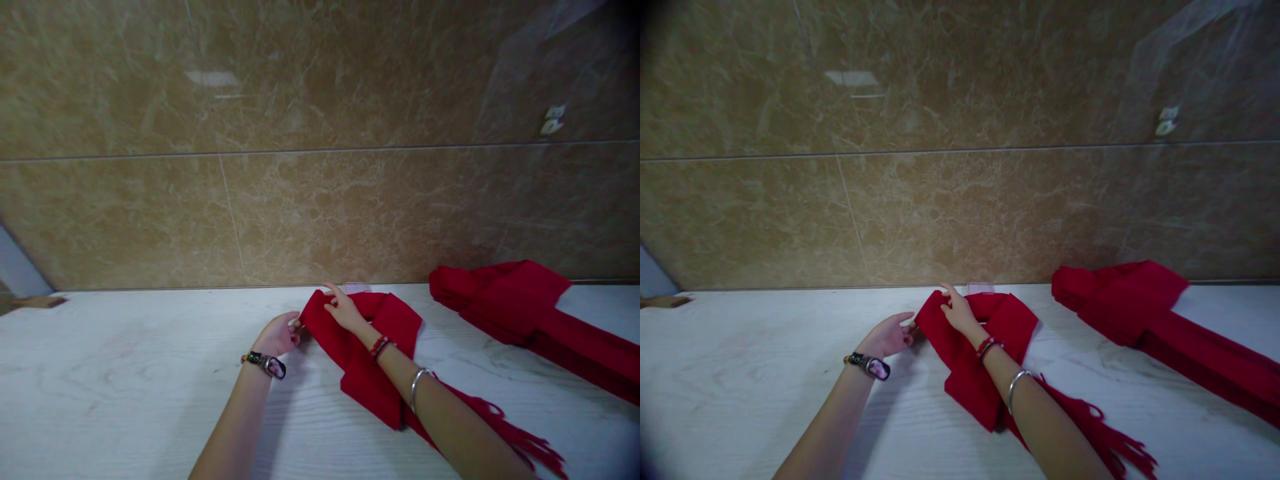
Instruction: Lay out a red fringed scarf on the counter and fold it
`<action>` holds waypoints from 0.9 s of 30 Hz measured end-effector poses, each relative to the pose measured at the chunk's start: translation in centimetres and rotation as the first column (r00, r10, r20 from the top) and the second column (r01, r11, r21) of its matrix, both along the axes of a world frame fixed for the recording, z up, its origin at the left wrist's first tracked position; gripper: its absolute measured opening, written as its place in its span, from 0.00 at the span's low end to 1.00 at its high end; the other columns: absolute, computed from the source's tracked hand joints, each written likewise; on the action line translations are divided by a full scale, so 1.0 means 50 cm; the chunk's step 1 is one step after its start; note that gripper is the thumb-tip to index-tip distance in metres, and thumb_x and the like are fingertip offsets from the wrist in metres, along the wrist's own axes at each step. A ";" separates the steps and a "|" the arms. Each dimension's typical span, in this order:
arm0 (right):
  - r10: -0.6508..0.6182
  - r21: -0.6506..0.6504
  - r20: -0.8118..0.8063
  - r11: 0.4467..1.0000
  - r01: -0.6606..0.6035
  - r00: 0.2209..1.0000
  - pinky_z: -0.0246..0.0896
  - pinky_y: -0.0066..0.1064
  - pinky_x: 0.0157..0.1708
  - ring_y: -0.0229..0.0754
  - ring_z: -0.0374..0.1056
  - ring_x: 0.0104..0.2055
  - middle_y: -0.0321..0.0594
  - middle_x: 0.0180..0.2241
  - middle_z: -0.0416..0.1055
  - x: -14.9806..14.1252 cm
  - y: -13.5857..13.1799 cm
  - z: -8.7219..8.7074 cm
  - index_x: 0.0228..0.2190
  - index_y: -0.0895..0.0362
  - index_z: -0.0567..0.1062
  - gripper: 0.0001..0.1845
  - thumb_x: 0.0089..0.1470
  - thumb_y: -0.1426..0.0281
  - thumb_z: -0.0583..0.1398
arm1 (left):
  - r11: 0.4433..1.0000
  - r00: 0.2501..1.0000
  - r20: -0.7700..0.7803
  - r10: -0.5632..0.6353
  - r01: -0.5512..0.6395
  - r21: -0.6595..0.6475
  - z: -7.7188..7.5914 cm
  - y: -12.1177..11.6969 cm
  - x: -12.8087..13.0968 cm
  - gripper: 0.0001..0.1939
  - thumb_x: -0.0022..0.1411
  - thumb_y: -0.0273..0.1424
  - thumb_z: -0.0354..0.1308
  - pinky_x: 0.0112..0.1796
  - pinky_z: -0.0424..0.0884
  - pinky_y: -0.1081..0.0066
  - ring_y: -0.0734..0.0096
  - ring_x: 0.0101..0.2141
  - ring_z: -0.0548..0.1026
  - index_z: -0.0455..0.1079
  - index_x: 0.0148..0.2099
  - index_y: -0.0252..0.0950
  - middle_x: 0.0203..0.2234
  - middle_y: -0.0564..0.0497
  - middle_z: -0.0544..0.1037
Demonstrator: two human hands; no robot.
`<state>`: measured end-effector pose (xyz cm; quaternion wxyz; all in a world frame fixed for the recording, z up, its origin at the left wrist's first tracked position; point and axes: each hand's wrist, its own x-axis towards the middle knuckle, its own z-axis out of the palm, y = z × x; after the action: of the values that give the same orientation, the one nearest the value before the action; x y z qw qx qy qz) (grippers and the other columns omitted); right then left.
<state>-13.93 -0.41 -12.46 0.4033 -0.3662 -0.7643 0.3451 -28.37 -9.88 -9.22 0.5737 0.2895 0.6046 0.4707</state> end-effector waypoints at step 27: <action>-0.001 0.112 0.453 0.992 -0.056 0.891 0.54 0.36 0.45 0.48 0.61 0.48 0.52 0.45 0.66 -0.024 -0.010 0.026 0.48 0.60 0.65 0.20 0.51 0.73 0.54 | 0.963 0.281 -0.959 -0.022 0.265 0.056 -0.057 -0.006 0.037 0.23 0.60 0.34 0.45 0.51 0.47 0.47 0.47 0.58 0.45 0.55 0.58 0.40 0.58 0.44 0.55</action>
<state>-15.14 -0.92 -11.16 0.2312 -0.4002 -0.8618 0.2088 -26.52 -10.18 -12.07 0.1098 0.6223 0.7454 0.2123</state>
